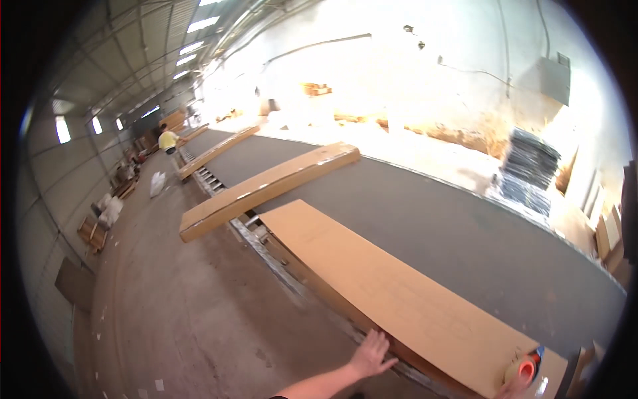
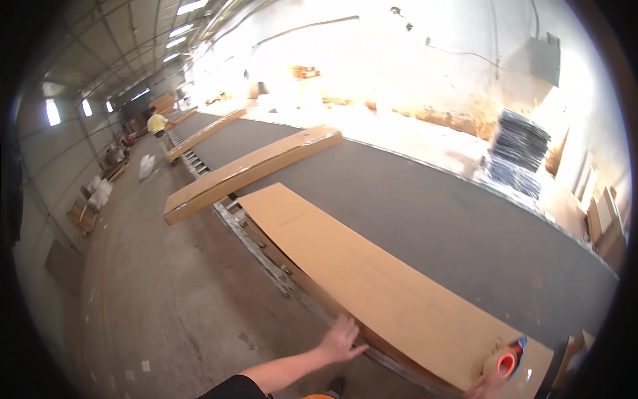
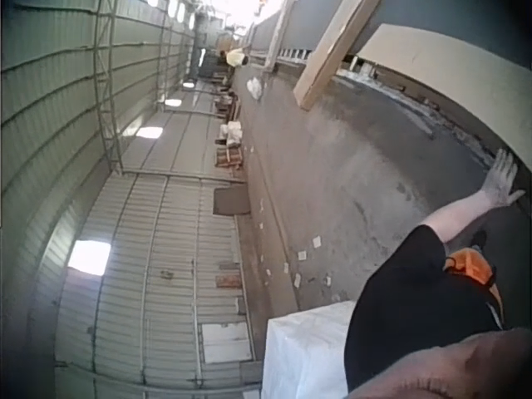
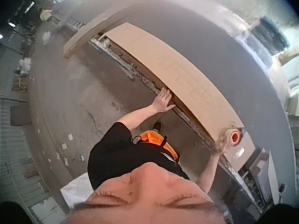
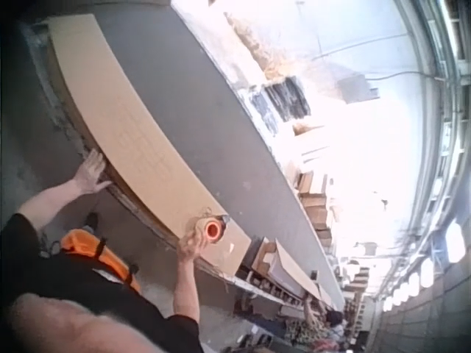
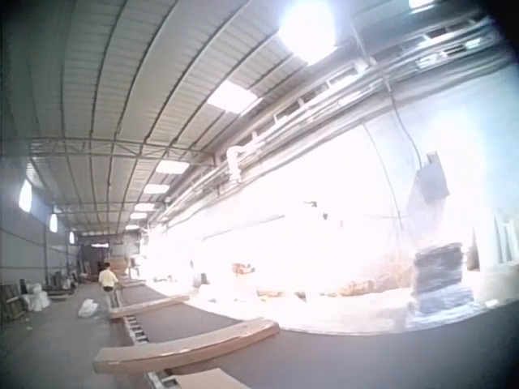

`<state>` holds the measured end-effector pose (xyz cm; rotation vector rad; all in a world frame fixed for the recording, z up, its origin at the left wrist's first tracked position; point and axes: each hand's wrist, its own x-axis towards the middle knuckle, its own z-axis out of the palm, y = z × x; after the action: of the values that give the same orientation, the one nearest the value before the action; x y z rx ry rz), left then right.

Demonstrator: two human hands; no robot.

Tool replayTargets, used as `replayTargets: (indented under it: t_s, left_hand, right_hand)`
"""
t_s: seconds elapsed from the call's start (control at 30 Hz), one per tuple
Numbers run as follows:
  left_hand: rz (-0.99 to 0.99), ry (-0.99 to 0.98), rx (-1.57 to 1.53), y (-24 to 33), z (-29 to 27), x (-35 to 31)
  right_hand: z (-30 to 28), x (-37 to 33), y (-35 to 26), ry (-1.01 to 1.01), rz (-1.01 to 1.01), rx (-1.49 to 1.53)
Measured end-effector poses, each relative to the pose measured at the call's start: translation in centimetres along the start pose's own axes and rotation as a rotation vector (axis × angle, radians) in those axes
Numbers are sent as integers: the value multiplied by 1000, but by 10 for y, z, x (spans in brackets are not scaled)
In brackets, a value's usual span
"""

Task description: The person packs items by inserting foam boards into cardboard boxes, folding the box flaps by hand, and taping the edges closed using a tape dispenser.

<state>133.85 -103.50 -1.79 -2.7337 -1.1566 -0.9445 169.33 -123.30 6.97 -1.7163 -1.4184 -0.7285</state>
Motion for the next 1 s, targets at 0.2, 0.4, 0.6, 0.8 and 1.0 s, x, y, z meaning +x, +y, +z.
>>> replayTargets:
  t_s: [0.2,0.4,0.6,0.8,1.0]
  left_hand:
    - [132,-196,-18,-42,-6,9]
    - [188,-179,-102,-74,8,16]
    - [252,-257,-87,-114,35,-9]
    - [270,-265,-116,-121,44,-11]
    - [350,-533,-228,-209,71,-14]
  right_hand:
    - [52,-50,-146,-591,-144,100]
    - [132,-57,-142,-829,59,-137]
    - [156,-41,-150,-1051,7,22]
    - [150,-2,-201,-1177,149,-41]
    - [200,0,-256,-1218,-6,-133]
